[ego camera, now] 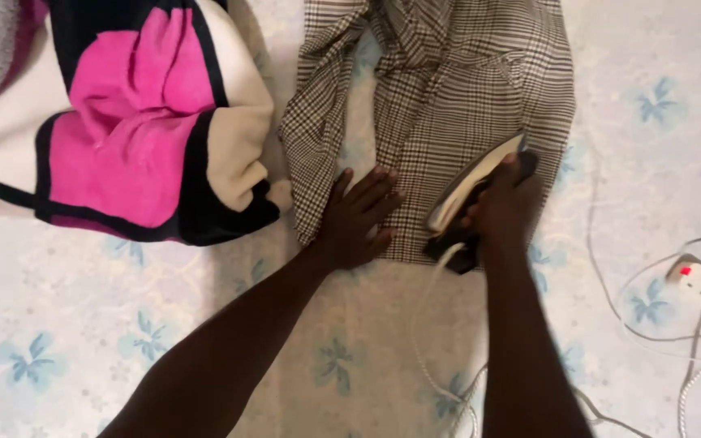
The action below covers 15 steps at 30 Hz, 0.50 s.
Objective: Iron a pair of checkered trousers on a bed.
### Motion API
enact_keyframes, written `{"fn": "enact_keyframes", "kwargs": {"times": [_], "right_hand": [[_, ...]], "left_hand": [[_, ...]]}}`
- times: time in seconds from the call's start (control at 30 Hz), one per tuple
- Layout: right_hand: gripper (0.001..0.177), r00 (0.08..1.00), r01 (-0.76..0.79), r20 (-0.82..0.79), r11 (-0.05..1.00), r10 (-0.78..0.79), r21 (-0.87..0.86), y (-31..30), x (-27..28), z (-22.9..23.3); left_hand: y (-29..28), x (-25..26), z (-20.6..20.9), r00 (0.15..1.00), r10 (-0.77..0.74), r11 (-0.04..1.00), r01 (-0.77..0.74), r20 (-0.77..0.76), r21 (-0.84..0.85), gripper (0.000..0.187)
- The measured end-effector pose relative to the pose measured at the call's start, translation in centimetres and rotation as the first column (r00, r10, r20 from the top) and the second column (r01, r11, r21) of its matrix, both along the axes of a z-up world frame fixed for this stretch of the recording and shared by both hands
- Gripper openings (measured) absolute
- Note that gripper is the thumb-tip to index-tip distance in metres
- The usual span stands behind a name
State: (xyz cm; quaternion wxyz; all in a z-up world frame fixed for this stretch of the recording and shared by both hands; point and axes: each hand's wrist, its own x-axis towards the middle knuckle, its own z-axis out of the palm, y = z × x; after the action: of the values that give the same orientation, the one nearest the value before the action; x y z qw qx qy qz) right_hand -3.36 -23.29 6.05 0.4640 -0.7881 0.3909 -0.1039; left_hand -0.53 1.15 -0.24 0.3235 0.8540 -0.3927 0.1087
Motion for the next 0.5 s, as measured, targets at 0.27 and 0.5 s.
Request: {"fn": "enact_keyframes", "kwargs": {"times": [0.27, 0.5], "right_hand": [[0.044, 0.984, 0.148, -0.123, 0.975, -0.128, 0.167, 5.2, -5.4, 3.9], [0.047, 0.867, 0.406, 0.125, 0.829, -0.483, 0.386, 0.8, -6.3, 2.3]], "left_hand": [[-0.9, 0.5, 0.9, 0.999, 0.002, 1.0, -0.001, 0.038, -0.013, 0.067], [-0.6, 0.3, 0.7, 1.0, -0.008, 1.0, 0.008, -0.004, 0.006, 0.068]]}}
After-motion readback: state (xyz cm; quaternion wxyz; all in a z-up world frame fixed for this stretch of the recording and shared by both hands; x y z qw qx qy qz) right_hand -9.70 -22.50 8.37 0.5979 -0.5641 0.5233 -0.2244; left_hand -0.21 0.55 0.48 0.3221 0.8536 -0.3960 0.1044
